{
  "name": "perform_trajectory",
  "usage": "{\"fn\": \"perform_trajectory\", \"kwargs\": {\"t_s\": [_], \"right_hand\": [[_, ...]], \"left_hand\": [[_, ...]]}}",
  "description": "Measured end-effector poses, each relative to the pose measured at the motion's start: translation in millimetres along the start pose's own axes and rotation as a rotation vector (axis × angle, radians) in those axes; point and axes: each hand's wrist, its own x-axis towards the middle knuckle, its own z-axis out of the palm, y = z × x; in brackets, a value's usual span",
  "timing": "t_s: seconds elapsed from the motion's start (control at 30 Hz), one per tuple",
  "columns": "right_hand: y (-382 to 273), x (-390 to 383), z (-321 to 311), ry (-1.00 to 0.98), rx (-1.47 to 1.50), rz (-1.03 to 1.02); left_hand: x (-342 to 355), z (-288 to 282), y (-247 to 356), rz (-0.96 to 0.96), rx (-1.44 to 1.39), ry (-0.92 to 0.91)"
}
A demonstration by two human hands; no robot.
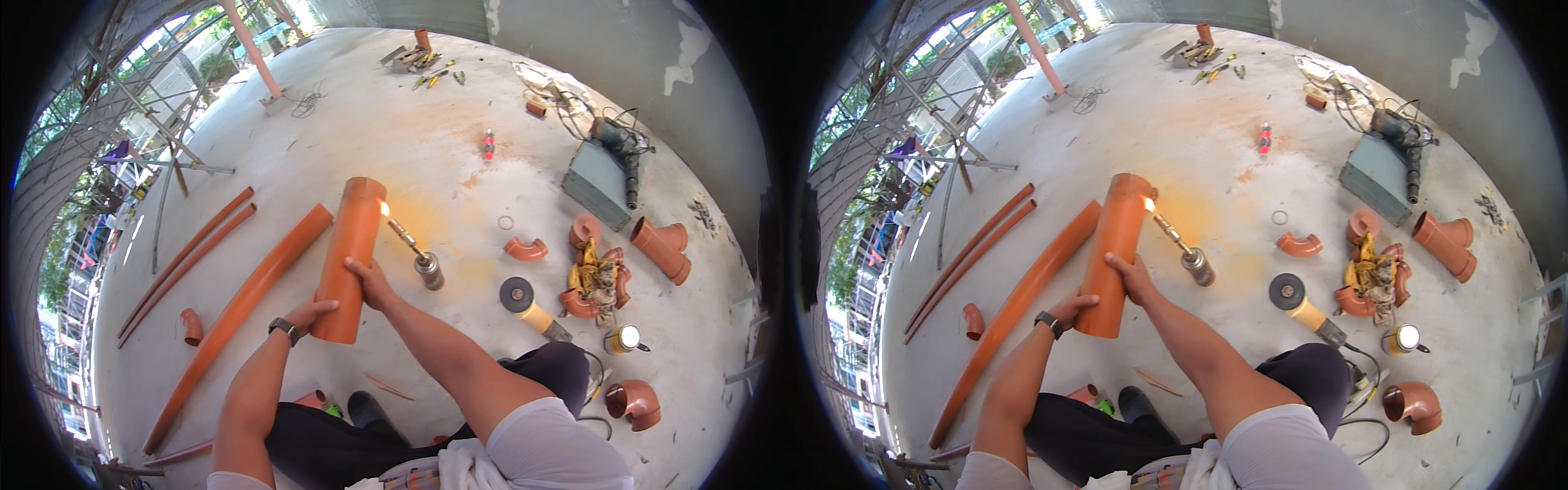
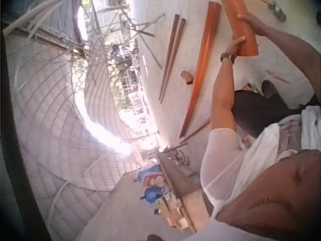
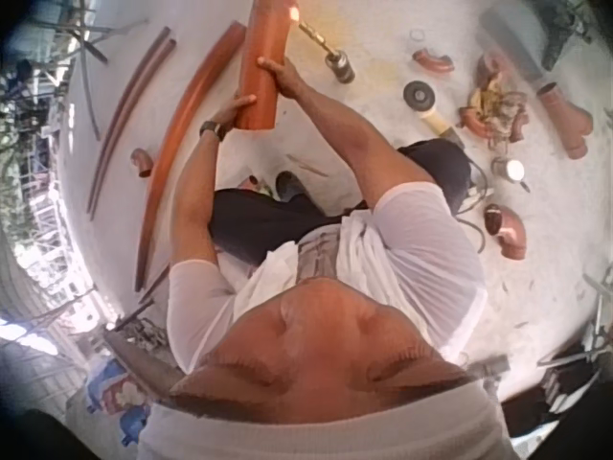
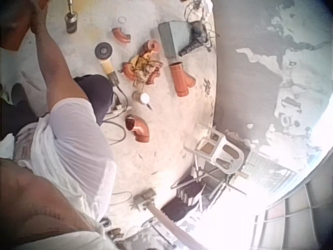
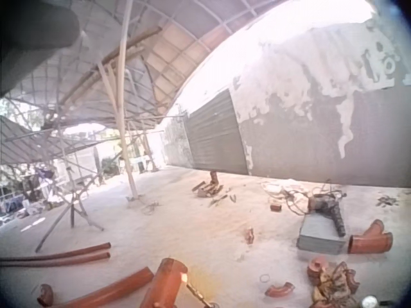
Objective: The person uses a blowtorch to heat the end of an orange PVC pipe, then inserts a smaller pipe fitting into the heated section to join them. The person repeats this process with another pipe segment.
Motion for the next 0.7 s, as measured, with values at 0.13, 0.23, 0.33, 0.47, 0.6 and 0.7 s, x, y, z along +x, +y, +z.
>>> {"fn": "perform_trajectory", "kwargs": {"t_s": [0.13, 0.23, 0.33, 0.47, 0.6, 0.7], "right_hand": [[-8, 0, -3, 0.009, -0.051, -0.002], [-11, -3, 3, 0.022, -0.061, 0.001], [-12, -8, 5, 0.066, -0.075, 0.021], [-12, -8, 1, 0.116, -0.123, 0.026], [-11, -7, -1, 0.099, -0.110, 0.030], [-7, -10, -1, 0.079, -0.109, 0.085]], "left_hand": [[3, 13, 10, 0.018, 0.093, 0.034], [0, 22, 14, 0.048, 0.419, 0.226], [-5, 38, 20, 0.073, 0.719, 0.393], [-8, 60, 31, 0.046, 1.000, 0.536], [1, 38, 19, 0.035, 0.762, 0.443], [4, 15, 7, 0.040, 0.399, 0.257]]}}
